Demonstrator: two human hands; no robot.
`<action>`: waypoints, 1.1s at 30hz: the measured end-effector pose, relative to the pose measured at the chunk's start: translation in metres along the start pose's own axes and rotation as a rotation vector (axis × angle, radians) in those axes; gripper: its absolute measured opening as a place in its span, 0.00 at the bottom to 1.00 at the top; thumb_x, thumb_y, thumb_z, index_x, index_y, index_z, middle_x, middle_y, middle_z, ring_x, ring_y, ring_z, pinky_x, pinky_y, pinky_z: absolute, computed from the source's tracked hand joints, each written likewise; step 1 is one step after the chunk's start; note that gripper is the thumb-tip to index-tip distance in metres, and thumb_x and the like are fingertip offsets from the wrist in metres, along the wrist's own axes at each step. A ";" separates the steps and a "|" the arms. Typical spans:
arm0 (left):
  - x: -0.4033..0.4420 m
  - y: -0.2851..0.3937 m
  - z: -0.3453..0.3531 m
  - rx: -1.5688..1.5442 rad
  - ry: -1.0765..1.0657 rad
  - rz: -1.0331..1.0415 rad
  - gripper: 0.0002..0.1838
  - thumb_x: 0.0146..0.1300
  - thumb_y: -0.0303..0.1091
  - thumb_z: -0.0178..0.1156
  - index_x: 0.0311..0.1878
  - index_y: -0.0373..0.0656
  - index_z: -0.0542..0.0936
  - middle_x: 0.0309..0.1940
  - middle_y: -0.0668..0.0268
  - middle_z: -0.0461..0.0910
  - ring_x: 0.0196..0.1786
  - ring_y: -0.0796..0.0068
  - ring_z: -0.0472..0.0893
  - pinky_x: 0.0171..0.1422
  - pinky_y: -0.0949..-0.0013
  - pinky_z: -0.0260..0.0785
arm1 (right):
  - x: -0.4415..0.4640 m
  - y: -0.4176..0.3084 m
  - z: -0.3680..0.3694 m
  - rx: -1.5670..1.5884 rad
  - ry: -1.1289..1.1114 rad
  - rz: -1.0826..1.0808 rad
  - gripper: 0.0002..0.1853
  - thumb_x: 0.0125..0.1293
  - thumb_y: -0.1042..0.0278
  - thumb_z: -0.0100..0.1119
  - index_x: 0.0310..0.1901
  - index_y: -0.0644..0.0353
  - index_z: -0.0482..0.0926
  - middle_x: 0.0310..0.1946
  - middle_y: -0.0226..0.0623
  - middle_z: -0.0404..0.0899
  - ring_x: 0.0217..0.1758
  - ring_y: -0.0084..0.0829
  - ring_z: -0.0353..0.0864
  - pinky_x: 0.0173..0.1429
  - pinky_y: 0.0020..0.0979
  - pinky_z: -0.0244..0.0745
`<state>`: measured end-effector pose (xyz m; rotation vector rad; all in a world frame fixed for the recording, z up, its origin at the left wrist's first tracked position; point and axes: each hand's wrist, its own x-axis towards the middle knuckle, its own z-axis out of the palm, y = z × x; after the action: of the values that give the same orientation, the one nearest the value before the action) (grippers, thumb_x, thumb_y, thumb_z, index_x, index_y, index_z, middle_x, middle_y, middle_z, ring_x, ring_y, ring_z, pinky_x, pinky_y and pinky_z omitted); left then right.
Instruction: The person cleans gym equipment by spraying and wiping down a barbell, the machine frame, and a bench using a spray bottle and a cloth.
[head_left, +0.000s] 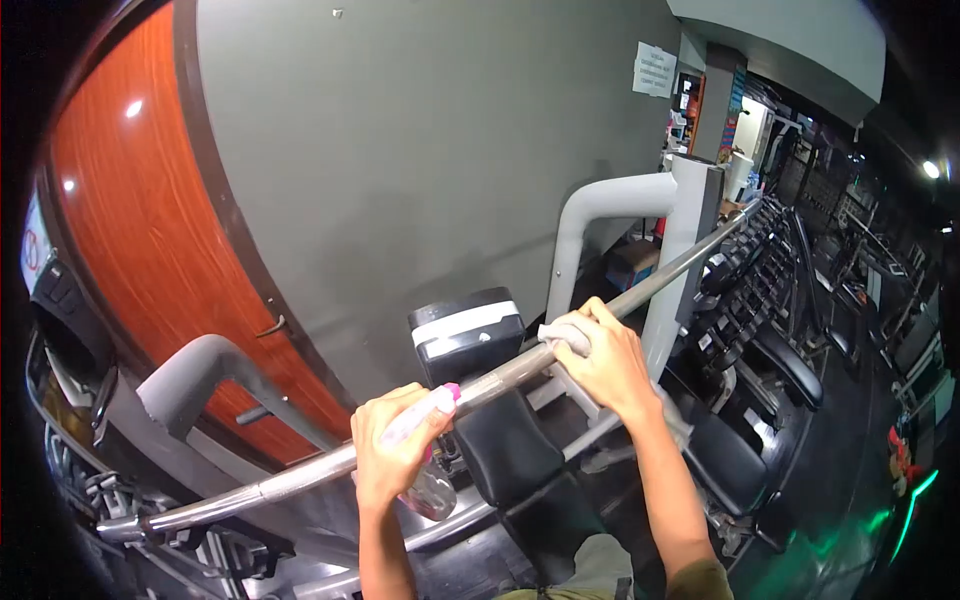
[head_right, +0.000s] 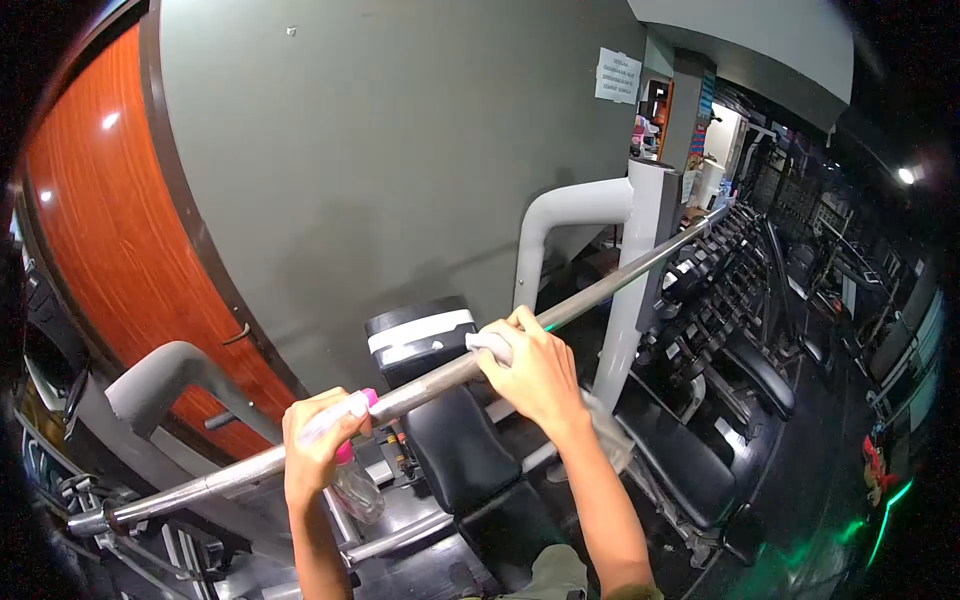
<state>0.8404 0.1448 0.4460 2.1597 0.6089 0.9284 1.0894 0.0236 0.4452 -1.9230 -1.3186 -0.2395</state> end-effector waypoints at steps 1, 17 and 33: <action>0.000 0.002 0.001 0.016 0.003 0.001 0.25 0.64 0.54 0.58 0.25 0.40 0.83 0.22 0.62 0.77 0.25 0.68 0.76 0.34 0.66 0.63 | 0.003 -0.007 0.000 -0.053 -0.033 0.020 0.10 0.65 0.60 0.63 0.43 0.51 0.89 0.41 0.37 0.80 0.40 0.45 0.86 0.47 0.44 0.82; -0.005 -0.001 0.001 0.010 0.046 0.046 0.23 0.64 0.54 0.66 0.26 0.41 0.84 0.21 0.62 0.77 0.24 0.60 0.78 0.32 0.61 0.64 | 0.013 0.030 -0.030 -0.160 -0.064 0.052 0.13 0.65 0.58 0.63 0.48 0.49 0.89 0.44 0.35 0.78 0.46 0.44 0.85 0.54 0.45 0.80; 0.009 0.013 0.031 0.115 0.131 0.113 0.19 0.63 0.45 0.67 0.26 0.37 0.82 0.21 0.57 0.74 0.27 0.57 0.72 0.35 0.58 0.63 | -0.003 0.041 -0.022 0.030 0.023 -0.091 0.13 0.63 0.64 0.67 0.50 0.47 0.88 0.46 0.37 0.80 0.44 0.45 0.87 0.51 0.40 0.83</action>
<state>0.8711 0.1297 0.4440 2.2684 0.6217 1.1271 1.1291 0.0000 0.4386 -1.8323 -1.3879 -0.2849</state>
